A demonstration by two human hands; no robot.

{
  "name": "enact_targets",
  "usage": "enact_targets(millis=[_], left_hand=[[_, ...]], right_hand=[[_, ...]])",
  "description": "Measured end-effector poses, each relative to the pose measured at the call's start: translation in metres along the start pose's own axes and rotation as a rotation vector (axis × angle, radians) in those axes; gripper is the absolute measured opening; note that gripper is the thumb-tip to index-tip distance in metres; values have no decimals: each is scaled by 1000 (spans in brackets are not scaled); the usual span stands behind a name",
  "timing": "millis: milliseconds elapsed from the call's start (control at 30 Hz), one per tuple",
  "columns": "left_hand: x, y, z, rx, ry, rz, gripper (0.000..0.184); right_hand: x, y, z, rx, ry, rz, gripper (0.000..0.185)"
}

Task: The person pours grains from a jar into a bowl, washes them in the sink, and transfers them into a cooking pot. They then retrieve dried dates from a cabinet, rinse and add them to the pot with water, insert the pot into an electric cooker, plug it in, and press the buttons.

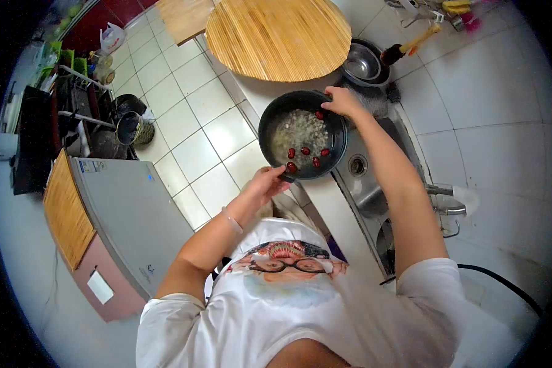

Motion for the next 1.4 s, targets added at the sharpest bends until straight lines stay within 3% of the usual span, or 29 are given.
enact_targets(millis=[100, 133, 300, 433, 533, 633, 700, 833, 900, 967, 1033, 1100, 1133, 1233, 1333, 1400], left_hand=[[1, 8, -22, -164, 196, 142, 30], [-4, -6, -22, -235, 311, 103, 30], [-19, -21, -60, -342, 442, 211, 27], [-49, -52, -59, -339, 529, 227, 33], [-55, -62, -63, -259, 427, -8, 37], [-70, -72, -63, -41, 587, -237, 43], [-75, -72, -58, 24, 620, -266, 39], [-67, -61, -43, 115, 555, -251, 35], [-66, -55, -31, 97, 567, -244, 31], [-68, -53, -1, 145, 585, -227, 34], [-61, -39, 18, 170, 620, -247, 35], [-51, -19, 44, 197, 691, -250, 35], [-55, -16, 50, 201, 723, -224, 35], [-43, 21, 87, 247, 860, -113, 38], [-29, 46, 136, 294, 926, -73, 37], [-17, 71, 152, 281, 952, -57, 35]], right_hand=[[-1, -9, 4, 45, -20, 17, 45], [1, -14, 5, 60, -37, 30, 45], [21, -38, 12, 96, -2, -28, 42], [22, -47, 30, 80, 361, -32, 28], [24, -60, 44, 57, 555, -49, 21], [11, -72, 66, 21, 698, 57, 18], [23, -96, 54, -89, 679, 21, 33], [14, -123, 50, -184, 536, -3, 24], [-3, -146, 56, -183, 691, 108, 37], [-18, -182, 65, -195, 1021, 226, 37], [-40, -225, 76, -292, 1102, 233, 32], [-71, -270, 115, -341, 1614, 364, 30], [-88, -292, 134, -314, 1427, 514, 29], [-210, -376, 210, -714, 1626, 883, 21], [-308, -428, 188, -1155, 1147, 769, 15], [-308, -439, 133, -846, 498, 1137, 23]])
Point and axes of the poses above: each hand's wrist, its own y-axis towards the middle knuckle, its own z-axis out of the palm, x = y × z, the point moved 7 cm from there along y, towards the middle knuckle, and after that the axes turned 6 degrees about x, right-handed, at the moved point
